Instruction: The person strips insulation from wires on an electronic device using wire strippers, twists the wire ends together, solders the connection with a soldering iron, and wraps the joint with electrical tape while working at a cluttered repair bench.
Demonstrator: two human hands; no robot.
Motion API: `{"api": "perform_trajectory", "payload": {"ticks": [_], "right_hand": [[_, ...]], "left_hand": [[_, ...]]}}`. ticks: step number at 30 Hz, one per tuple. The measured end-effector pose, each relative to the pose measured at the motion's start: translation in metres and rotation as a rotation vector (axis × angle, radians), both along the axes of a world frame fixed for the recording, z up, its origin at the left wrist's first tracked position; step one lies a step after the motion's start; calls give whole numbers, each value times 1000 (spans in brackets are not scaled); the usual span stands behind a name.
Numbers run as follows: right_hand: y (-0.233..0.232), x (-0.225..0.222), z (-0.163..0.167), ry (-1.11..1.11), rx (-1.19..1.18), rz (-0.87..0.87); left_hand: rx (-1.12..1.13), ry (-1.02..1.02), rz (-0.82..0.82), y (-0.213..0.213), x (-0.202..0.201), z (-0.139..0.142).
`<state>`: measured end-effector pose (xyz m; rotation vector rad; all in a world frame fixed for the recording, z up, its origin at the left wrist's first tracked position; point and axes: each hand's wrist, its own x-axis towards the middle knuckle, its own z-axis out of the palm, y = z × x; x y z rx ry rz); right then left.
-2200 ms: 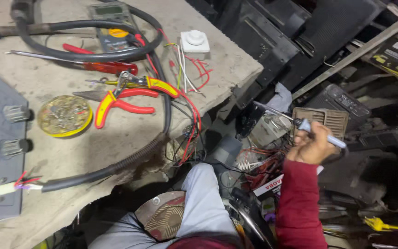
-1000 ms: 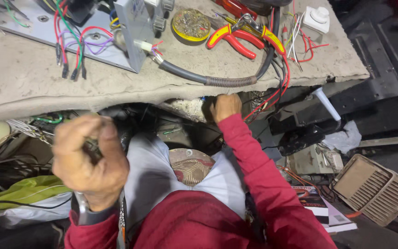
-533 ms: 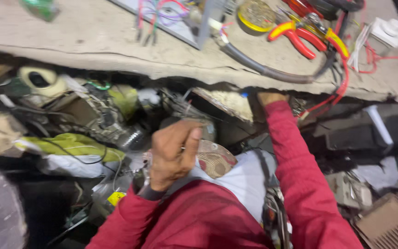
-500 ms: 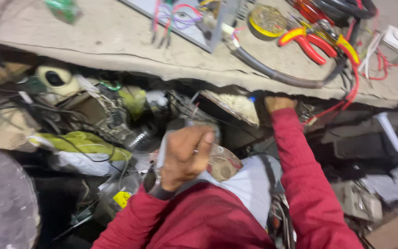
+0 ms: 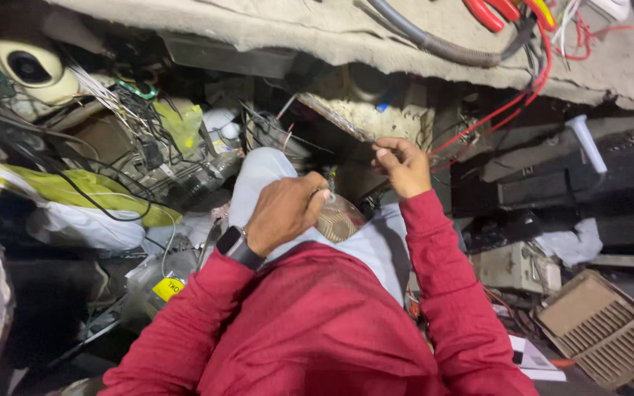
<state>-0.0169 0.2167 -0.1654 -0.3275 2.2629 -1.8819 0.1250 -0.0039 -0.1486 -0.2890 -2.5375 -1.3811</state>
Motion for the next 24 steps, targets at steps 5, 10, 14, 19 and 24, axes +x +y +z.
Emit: {"api": "perform_trajectory", "payload": {"ticks": [5, 10, 14, 19, 24], "right_hand": [[-6, 45, 26, -40, 183, 79], [-14, 69, 54, -9, 229, 161], [-19, 79, 66, -10, 321, 186], [-25, 79, 65, -25, 369, 224], [-21, 69, 37, 6, 473, 217]], "left_hand": [[58, 111, 15, 1, -2, 18], [426, -73, -24, -11, 0, 38], [440, -189, 28, -16, 6, 43], [398, -153, 50, -19, 1, 41], [378, -194, 40, -18, -16, 23]]}}
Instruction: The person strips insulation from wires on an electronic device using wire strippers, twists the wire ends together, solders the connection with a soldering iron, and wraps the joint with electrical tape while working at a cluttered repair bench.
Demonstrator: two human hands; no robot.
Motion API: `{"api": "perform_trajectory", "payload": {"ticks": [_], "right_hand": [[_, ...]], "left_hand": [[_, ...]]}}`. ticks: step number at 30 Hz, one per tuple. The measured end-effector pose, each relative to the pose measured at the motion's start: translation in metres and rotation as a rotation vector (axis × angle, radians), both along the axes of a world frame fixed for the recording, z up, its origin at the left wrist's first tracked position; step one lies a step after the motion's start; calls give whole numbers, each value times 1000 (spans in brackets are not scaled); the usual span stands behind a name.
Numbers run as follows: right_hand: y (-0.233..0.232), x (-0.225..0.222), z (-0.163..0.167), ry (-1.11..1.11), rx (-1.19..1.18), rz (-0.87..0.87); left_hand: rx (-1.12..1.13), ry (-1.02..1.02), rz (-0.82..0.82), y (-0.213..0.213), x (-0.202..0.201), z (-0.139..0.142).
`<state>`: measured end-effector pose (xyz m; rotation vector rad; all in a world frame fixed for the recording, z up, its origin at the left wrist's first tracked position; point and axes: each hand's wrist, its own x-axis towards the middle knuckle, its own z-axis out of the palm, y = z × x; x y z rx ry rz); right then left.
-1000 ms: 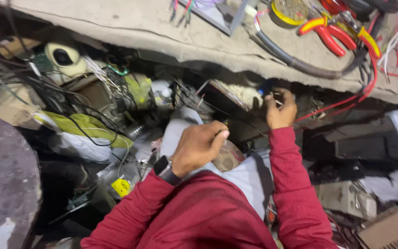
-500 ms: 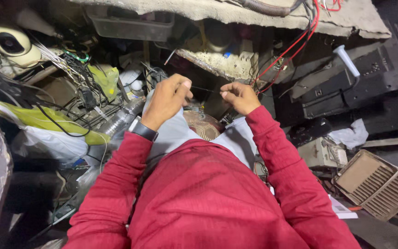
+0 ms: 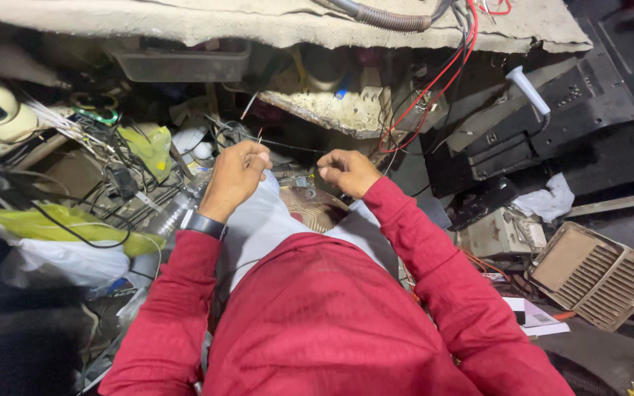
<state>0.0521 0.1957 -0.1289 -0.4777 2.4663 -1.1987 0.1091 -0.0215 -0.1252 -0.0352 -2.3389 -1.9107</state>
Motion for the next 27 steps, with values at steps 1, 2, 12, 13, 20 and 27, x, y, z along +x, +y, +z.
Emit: {"api": "perform_trajectory", "payload": {"ticks": [1, 2, 12, 13, 20, 27], "right_hand": [[2, -3, -7, -12, -13, 14], [4, -7, -15, -23, -27, 25], [29, -43, -73, 258, -39, -195], [29, -55, -68, 395, -18, -247], [35, -180, -9, 329, 875, -84], [39, -218, 2, 116, 768, -56]], "left_hand": [[17, -3, -19, 1, -4, -4], [8, -19, -28, 1, -8, -8], [-56, -47, -74, 2, -30, -57], [-53, 23, -86, 1, -30, -60], [-145, -110, 61, 8, -7, -49], [-164, -320, 97, 15, 19, -72]]}}
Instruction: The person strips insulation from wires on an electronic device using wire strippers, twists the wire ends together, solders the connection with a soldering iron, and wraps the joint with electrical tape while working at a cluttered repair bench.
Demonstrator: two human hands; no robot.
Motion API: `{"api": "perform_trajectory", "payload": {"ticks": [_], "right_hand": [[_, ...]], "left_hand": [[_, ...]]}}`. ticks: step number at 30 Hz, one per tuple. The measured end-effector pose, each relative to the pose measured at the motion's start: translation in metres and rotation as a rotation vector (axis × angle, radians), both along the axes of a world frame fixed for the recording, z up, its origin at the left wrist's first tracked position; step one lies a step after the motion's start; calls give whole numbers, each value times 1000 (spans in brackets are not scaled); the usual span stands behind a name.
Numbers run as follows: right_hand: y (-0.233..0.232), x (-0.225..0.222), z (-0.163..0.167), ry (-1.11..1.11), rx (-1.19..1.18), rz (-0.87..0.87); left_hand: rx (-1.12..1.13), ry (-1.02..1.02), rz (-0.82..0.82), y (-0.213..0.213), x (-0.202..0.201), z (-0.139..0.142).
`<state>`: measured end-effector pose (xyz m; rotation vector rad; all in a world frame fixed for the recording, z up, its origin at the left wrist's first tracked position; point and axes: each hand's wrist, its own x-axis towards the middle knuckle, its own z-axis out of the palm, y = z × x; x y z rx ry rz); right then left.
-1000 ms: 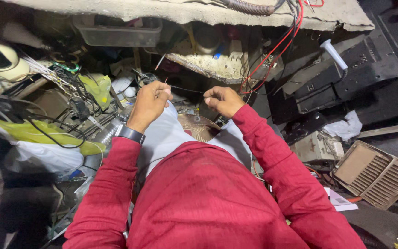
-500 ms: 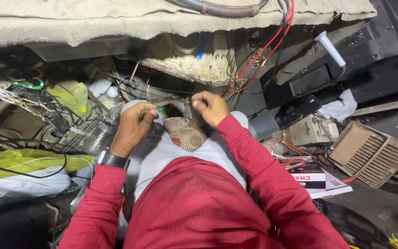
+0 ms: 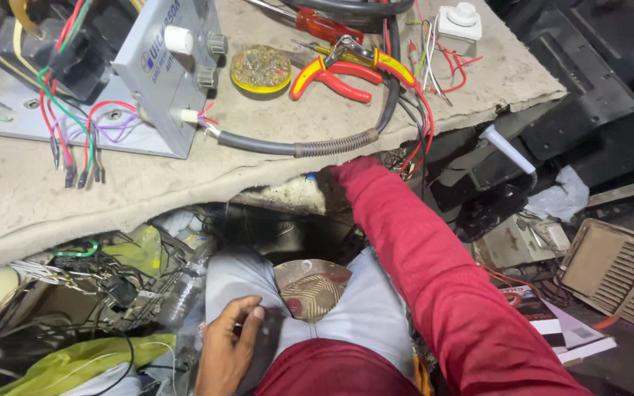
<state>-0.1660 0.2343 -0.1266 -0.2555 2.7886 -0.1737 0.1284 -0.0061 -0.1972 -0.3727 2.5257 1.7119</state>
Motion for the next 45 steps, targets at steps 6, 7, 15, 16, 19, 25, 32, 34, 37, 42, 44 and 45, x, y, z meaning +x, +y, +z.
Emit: {"api": "perform_trajectory", "payload": {"ticks": [6, 7, 15, 16, 19, 25, 32, 34, 37, 42, 44, 45], "right_hand": [[-21, -22, 16, 143, -171, -339], [-20, -21, 15, 174, -210, -390], [-22, 69, -9, 570, -1025, -678], [-21, 98, -16, 480, -1247, -628], [-4, 193, -43, -51, -1797, -528], [33, 285, -77, -715, -1830, -486], [18, 278, -75, -539, -1608, -545], [17, 276, -82, -530, -1652, -559], [22, 275, -95, -535, -1750, -555], [34, 270, -104, -697, -2134, -467], [33, 270, -104, -323, -1812, -379], [31, 270, -103, -155, -1637, -329]], "left_hand": [[14, -32, 27, -5, -2, -13], [0, -61, 27, -4, -5, -12], [407, 197, -68, 23, -76, 6], [553, 168, -59, 25, -84, 7], [1019, 42, -46, 28, -104, 4], [1131, -82, -251, 50, -88, -7], [769, -90, -161, 92, -80, 15], [710, -71, -154, 98, -78, 20], [732, -37, -175, 104, -75, 27], [989, -14, -307, 104, -72, 46], [949, -37, -308, 104, -70, 48], [929, -45, -305, 104, -68, 47]]}}
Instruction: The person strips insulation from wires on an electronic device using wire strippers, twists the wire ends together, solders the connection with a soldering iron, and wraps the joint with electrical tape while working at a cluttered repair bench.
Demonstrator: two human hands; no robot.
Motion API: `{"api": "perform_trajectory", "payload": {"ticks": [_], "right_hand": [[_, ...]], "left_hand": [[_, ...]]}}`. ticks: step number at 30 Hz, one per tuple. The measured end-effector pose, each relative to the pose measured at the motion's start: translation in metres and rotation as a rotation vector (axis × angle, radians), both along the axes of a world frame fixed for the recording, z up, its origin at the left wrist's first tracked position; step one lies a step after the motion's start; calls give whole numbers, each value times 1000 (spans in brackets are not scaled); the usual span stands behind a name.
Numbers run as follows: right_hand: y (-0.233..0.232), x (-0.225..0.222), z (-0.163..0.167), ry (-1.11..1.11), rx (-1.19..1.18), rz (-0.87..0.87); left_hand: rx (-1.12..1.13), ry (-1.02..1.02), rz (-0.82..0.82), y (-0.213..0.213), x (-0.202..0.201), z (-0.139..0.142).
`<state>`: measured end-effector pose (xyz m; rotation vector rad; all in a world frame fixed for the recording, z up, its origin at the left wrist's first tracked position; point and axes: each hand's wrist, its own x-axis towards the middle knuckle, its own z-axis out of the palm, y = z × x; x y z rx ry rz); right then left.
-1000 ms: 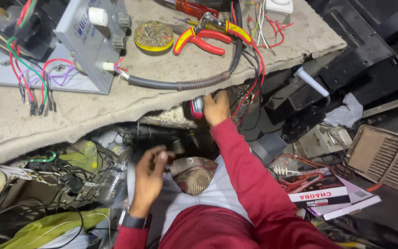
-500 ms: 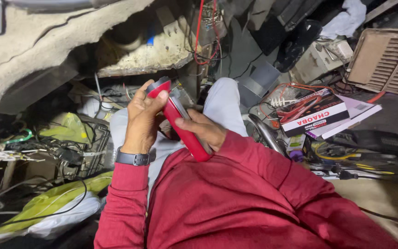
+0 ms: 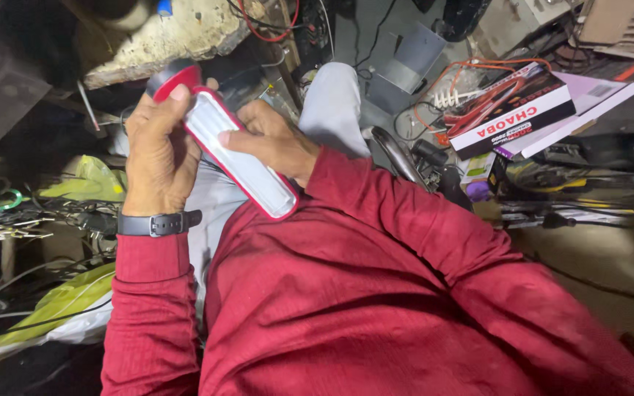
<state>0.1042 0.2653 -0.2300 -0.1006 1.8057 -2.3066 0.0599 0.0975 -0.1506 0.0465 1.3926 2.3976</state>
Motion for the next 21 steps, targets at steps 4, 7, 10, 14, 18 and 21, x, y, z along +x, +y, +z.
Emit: {"api": "perform_trajectory", "payload": {"ticks": [4, 7, 10, 14, 18, 21], "right_hand": [[-14, 9, 3, -133, -170, 57], [-17, 12, 9, -469, -466, 224], [-16, 13, 16, -667, -402, 248], [-13, 11, 22, -644, -432, 196], [-11, 10, 28, -601, -361, 166], [-9, 11, 35, -613, -330, 169]], "left_hand": [[24, -53, 3, 4, 0, -12], [145, -58, -36, 9, 0, -18], [91, -76, -92, 9, 1, -18], [-31, -122, -186, 9, -2, -10], [-350, 146, -190, -1, -33, -1], [-627, 157, 58, -13, -90, 8]]}}
